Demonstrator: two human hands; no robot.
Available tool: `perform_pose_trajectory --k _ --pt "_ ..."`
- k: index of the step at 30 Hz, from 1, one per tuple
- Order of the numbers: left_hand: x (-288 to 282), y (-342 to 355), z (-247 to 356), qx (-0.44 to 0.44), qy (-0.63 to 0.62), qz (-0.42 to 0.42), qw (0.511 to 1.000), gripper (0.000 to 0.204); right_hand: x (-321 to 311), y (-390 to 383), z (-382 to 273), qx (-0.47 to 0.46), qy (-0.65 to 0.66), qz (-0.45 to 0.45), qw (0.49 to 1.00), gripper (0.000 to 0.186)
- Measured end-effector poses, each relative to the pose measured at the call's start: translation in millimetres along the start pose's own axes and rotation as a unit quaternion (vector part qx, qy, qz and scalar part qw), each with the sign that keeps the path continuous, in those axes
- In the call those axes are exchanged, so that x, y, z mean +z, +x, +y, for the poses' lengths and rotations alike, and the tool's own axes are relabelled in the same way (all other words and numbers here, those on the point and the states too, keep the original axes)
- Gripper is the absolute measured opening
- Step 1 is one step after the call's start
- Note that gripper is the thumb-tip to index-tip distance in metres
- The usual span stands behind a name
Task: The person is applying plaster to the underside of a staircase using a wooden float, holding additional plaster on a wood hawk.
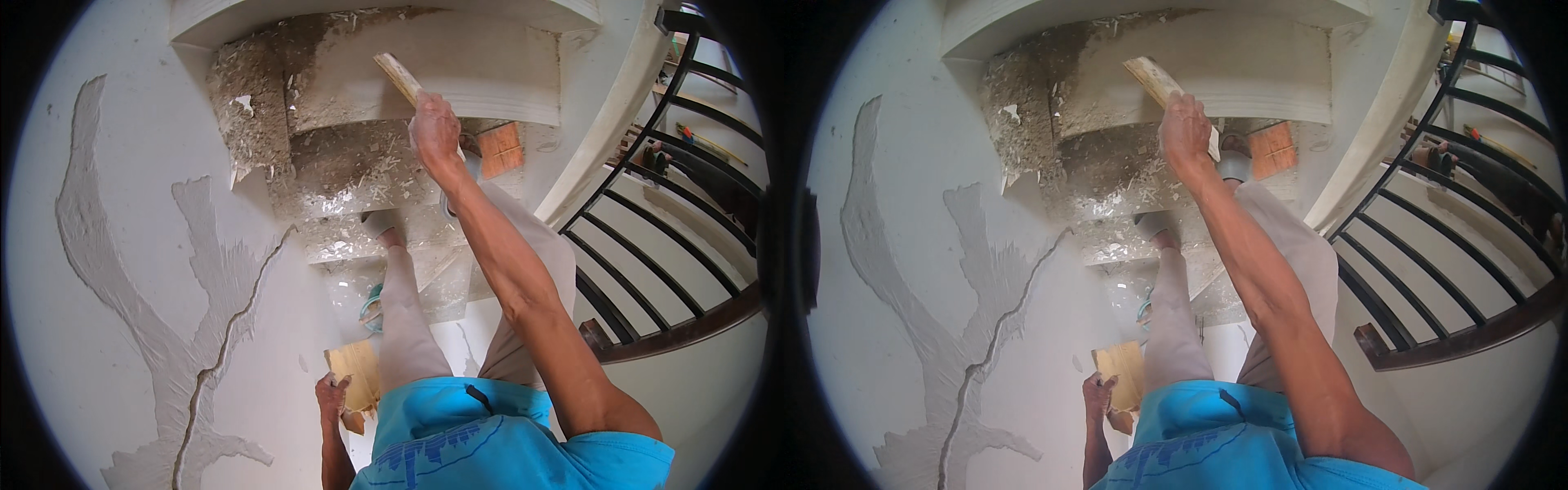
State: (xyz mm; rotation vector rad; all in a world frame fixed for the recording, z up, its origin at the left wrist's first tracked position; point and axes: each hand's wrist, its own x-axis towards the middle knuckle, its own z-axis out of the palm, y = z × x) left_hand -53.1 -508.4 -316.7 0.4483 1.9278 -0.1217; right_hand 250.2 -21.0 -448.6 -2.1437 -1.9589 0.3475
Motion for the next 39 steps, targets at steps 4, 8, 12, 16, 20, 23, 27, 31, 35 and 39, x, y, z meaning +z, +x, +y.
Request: perform_pose_trajectory --k 4,8,12,16,20,23,27,31,35,39 --pt "3.3 -10.7 36.7 0.017 -0.026 -0.018 0.999 0.019 38.6 -33.9 -43.2 -0.074 -0.025 -0.066 0.995 0.007" --pt "5.0 -4.4 18.3 0.019 0.005 -0.014 1.0 0.019 41.7 -69.0 -100.3 -0.111 0.028 -0.196 0.974 0.017" --pt "-0.5 -10.4 28.8 0.007 -0.069 0.004 0.998 0.019 27.5 -73.0 -82.4 -0.044 0.108 -0.182 0.976 0.021" --pt "6.5 -11.4 11.3 0.0 -0.054 0.006 0.999 0.019 2.7 -42.1 -41.5 -0.016 0.159 -0.063 0.985 0.019" --pt "16.8 -12.4 16.7 -0.016 -0.071 -0.011 0.997 0.017 -10.7 -7.9 -2.4 -0.099 0.133 -0.003 0.986 0.022" --pt "14.6 -14.4 25.9 -0.038 -0.072 -0.022 0.996 0.017 -33.8 25.6 23.0 0.032 0.141 -0.08 0.986 0.019" --pt "14.1 -0.1 14.1 -0.005 -0.1 -0.018 0.995 0.019 -74.8 47.2 107.4 0.013 0.047 -0.028 0.998 0.023" --pt "9.5 4.5 32.2 0.001 -0.065 -0.017 0.998 0.022 -102.0 27.6 207.9 0.103 -0.082 -0.006 0.991 0.021" --pt "6.6 6.8 28.9 0.001 -0.097 -0.032 0.995 0.015 -117.8 -15.5 251.2 0.185 -0.108 0.029 0.976 0.017" --pt "-2.7 -0.8 54.3 -0.008 -0.081 -0.043 0.996 0.019 -99.0 -41.7 277.0 0.231 -0.159 0.037 0.959 0.015"
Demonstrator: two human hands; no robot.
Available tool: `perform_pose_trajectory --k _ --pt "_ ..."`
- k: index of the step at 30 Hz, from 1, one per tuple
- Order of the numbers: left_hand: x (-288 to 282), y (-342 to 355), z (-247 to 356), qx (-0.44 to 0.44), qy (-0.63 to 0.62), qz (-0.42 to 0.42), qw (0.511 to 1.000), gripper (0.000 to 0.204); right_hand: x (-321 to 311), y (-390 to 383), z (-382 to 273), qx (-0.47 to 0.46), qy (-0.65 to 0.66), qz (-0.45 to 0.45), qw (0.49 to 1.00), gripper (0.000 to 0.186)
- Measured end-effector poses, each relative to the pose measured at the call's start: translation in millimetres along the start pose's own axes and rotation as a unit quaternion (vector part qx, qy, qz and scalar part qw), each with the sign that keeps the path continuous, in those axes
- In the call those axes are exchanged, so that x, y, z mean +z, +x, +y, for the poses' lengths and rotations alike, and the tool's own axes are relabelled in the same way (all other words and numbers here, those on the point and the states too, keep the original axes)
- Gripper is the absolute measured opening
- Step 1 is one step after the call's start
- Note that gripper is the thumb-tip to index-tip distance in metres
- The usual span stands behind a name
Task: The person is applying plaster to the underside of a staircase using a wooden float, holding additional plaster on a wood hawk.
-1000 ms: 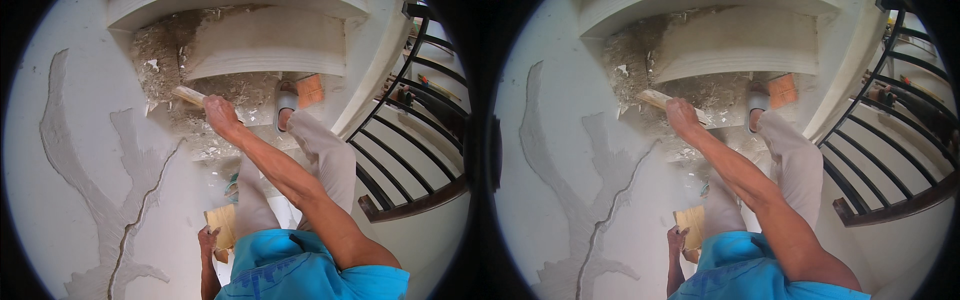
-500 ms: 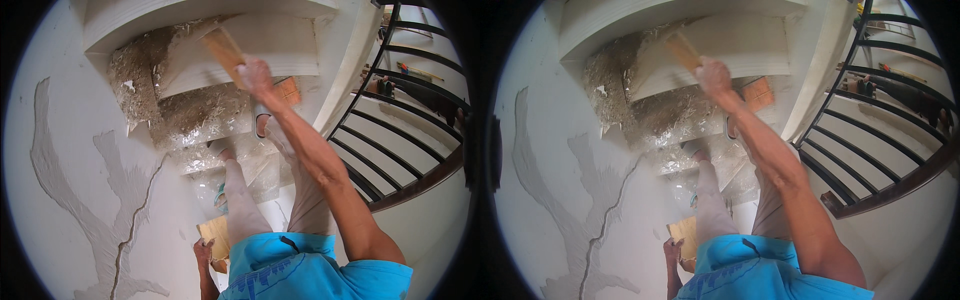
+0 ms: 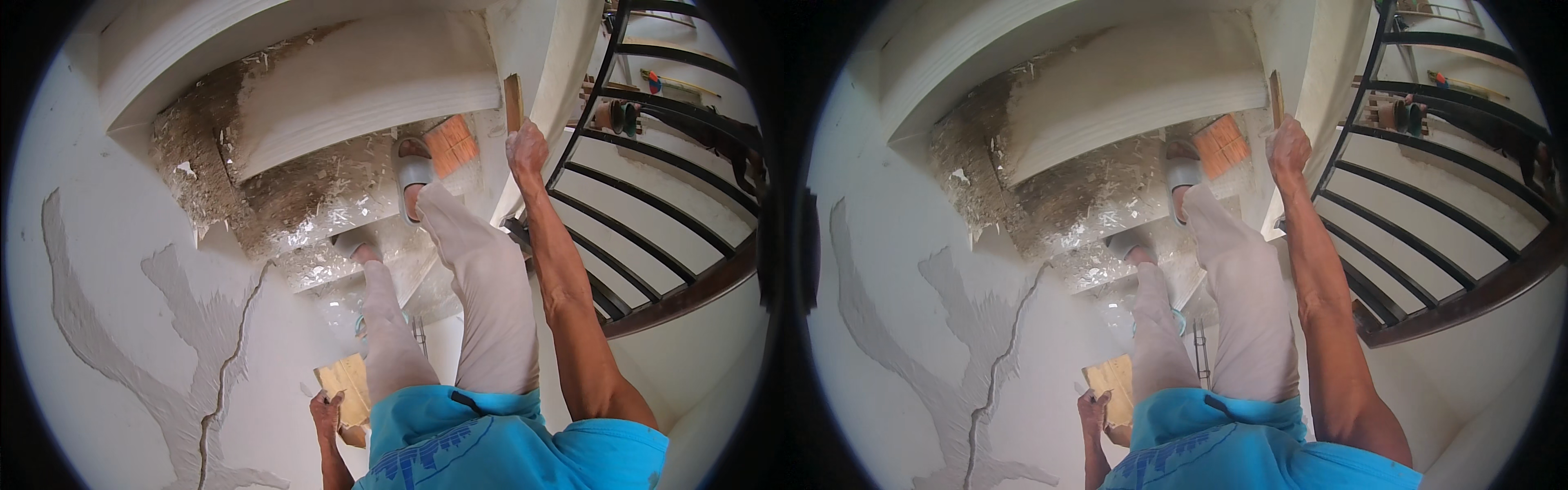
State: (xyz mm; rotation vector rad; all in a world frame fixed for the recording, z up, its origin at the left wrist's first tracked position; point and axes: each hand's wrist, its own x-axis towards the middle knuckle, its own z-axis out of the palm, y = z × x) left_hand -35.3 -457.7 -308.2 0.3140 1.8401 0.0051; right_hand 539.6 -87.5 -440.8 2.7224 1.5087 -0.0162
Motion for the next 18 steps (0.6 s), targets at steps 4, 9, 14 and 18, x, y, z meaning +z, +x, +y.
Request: perform_pose_trajectory --k 4,9,14,18 --pt "-6.9 -1.5 7.6 -0.003 -0.036 -0.01 0.999 0.022 19.4 -1.4 -0.6 0.033 -0.011 -0.02 0.999 0.013" --pt "-4.4 -5.9 22.7 -0.019 -0.066 -0.017 0.997 0.022 39.8 -0.6 -7.3 0.04 0.041 -0.006 0.998 0.017" --pt "3.5 -10.0 36.6 -0.032 -0.065 -0.02 0.997 0.021 56.7 14.8 -6.7 0.006 0.039 0.06 0.997 0.012" --pt "1.3 -4.2 21.9 -0.032 -0.028 -0.021 0.999 0.021 62.1 35.9 -12.5 -0.031 0.06 0.065 0.996 0.008"
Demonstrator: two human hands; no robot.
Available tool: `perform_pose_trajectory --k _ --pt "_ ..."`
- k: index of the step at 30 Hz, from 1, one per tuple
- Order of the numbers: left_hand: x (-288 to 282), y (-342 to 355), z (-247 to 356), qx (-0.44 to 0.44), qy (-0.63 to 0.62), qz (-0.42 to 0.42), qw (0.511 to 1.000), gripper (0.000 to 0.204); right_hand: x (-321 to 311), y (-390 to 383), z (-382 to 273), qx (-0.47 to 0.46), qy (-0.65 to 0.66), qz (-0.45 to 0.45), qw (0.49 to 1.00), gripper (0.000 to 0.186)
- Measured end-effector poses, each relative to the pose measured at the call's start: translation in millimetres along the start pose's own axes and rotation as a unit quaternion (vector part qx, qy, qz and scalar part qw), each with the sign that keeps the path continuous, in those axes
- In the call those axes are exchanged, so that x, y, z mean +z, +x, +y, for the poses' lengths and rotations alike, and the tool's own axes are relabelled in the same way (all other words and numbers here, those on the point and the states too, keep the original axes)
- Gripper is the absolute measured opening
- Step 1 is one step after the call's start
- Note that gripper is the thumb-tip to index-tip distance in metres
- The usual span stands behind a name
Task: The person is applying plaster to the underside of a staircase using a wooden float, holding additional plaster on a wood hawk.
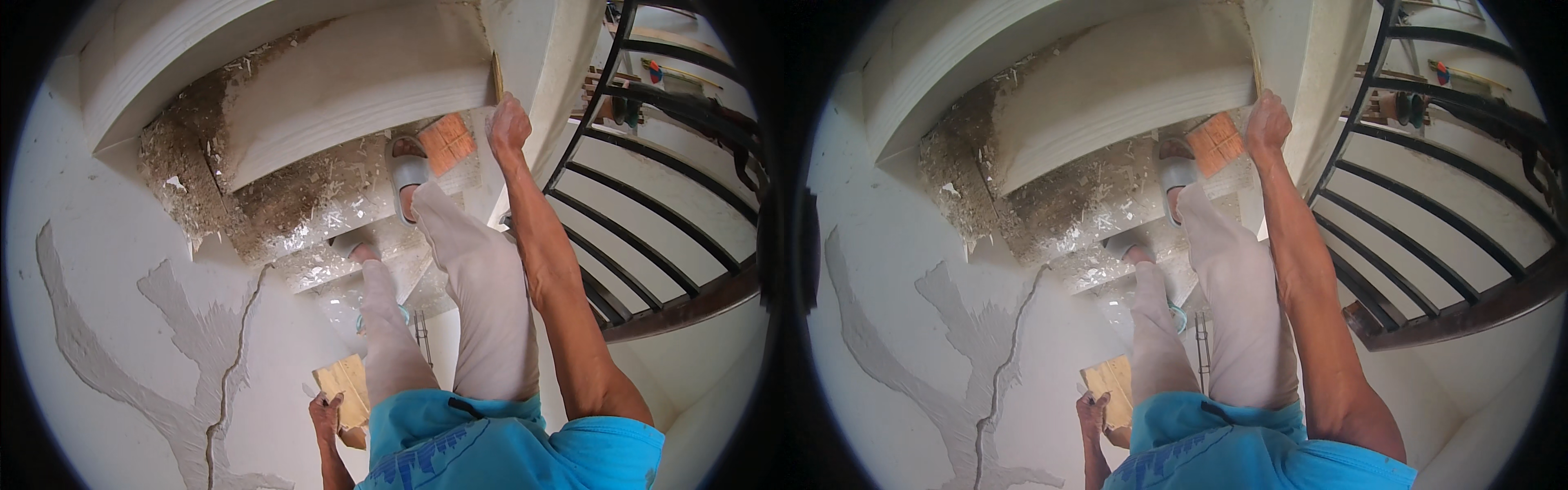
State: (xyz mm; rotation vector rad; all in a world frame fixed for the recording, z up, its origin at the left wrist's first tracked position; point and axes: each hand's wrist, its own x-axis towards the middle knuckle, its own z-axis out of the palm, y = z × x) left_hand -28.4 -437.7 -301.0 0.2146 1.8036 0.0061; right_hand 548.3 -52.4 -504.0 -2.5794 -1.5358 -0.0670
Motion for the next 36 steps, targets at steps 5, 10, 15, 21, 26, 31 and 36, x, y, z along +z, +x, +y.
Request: perform_pose_trajectory --k 5,10,15,21,26,31,36 --pt "3.0 -1.9 7.7 -0.001 -0.023 0.01 1.0 0.02 18.4 43.1 1.5 0.037 0.103 -0.023 0.994 0.014" --pt "0.5 -4.5 4.6 -0.007 -0.024 0.021 0.999 0.019 -11.0 76.4 -36.9 -0.018 0.015 -0.031 0.999 0.015" --pt "6.2 1.4 7.7 0.007 0.003 0.007 1.0 0.016 -9.0 80.9 -32.7 -0.066 0.0 -0.037 0.997 0.015" --pt "11.4 4.6 5.7 -0.006 0.002 0.001 1.0 0.018 -50.5 65.2 -56.1 -0.08 0.028 -0.095 0.992 0.013" --pt "5.0 7.9 7.7 0.022 -0.025 0.005 0.999 0.02 -41.2 70.9 -27.4 0.08 0.155 -0.085 0.981 0.013" --pt "2.7 1.8 15.7 0.001 -0.042 0.005 0.999 0.021 -18.3 91.1 -39.1 0.008 -0.01 -0.054 0.998 0.015" --pt "4.8 -1.2 19.3 0.003 -0.061 0.012 0.998 0.021 8.4 106.7 -42.9 -0.014 0.052 -0.016 0.998 0.025"
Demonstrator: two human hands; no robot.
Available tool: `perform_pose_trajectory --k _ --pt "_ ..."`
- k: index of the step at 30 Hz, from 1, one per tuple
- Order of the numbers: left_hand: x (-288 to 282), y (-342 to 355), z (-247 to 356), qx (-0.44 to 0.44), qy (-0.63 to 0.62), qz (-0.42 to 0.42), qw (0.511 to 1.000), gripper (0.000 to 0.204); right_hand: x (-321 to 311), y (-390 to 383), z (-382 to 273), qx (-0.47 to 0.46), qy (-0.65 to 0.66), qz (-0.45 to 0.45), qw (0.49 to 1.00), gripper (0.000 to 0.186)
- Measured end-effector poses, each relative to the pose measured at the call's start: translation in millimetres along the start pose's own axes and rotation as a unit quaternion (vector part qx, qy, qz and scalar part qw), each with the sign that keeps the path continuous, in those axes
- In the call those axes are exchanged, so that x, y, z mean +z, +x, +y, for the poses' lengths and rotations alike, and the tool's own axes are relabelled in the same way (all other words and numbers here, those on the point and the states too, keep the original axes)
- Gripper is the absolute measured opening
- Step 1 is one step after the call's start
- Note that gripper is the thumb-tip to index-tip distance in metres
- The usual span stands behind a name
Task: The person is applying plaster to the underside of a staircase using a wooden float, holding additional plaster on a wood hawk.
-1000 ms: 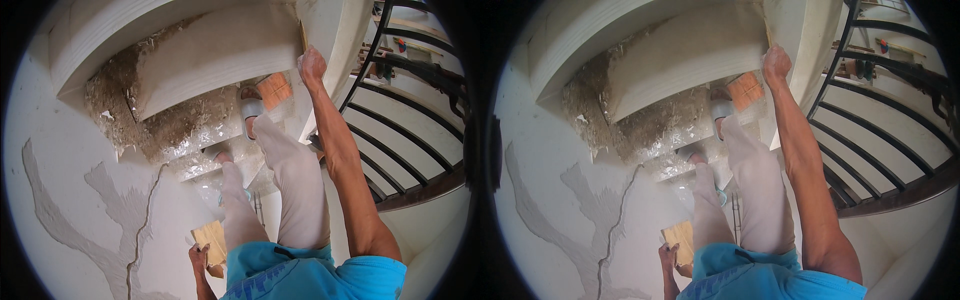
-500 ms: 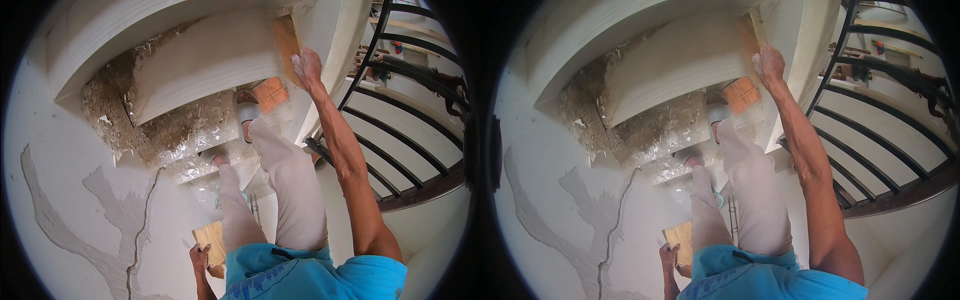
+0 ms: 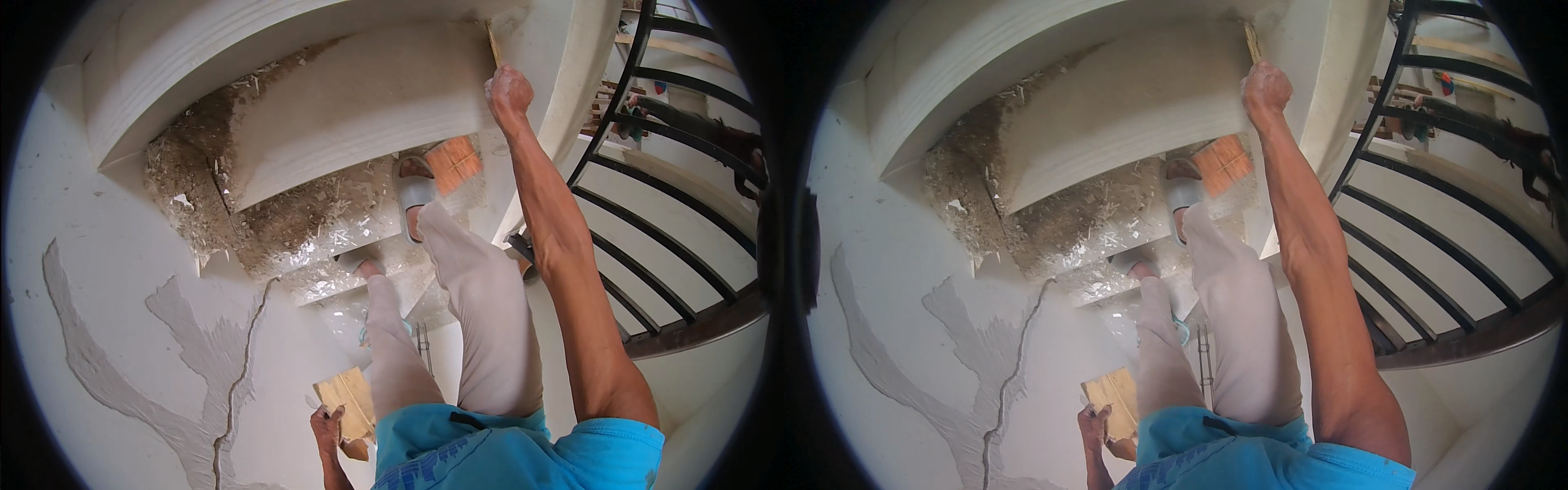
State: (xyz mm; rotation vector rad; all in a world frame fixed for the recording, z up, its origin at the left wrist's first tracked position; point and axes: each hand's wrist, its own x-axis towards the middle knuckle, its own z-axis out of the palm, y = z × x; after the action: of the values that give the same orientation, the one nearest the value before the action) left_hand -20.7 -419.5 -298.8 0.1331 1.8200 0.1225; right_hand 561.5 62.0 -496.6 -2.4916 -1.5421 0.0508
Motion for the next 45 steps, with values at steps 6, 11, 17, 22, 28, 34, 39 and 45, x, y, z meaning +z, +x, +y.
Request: perform_pose_trajectory --k 6,11,17,22,28,34,39,45 --pt "4.8 0.7 -2.5 -0.002 0.051 -0.005 0.999 0.019 0.5 8.2 -10.6 -0.068 -0.012 -0.034 0.997 0.015" --pt "13.5 -1.2 -3.2 0.003 0.011 -0.017 1.0 0.018 -34.1 -4.7 -51.5 -0.184 -0.055 -0.072 0.979 0.023" --pt "0.4 7.6 -15.1 0.002 0.036 -0.002 0.999 0.021 -38.7 8.1 -42.7 -0.072 -0.163 -0.085 0.98 0.012" --pt "11.0 -0.7 -5.9 0.005 0.007 0.015 1.0 0.016 -16.8 8.2 -52.0 -0.112 -0.156 -0.049 0.98 0.013" --pt "8.3 11.9 -21.4 0.003 0.135 -0.008 0.991 0.018 1.8 -22.7 -92.1 -0.086 -0.056 -0.088 0.991 0.009" --pt "25.4 7.5 2.5 -0.012 0.047 -0.027 0.998 0.02 -7.2 -90.4 -216.2 -0.321 -0.009 -0.145 0.936 0.012" --pt "7.6 12.0 -8.3 0.02 0.03 0.005 0.999 0.02 -30.0 -99.9 -226.7 -0.332 0.089 -0.282 0.896 0.024" --pt "13.9 3.3 -14.9 0.011 0.027 0.016 0.999 0.017 -58.0 -58.8 -115.5 -0.148 -0.026 -0.147 0.978 0.035"
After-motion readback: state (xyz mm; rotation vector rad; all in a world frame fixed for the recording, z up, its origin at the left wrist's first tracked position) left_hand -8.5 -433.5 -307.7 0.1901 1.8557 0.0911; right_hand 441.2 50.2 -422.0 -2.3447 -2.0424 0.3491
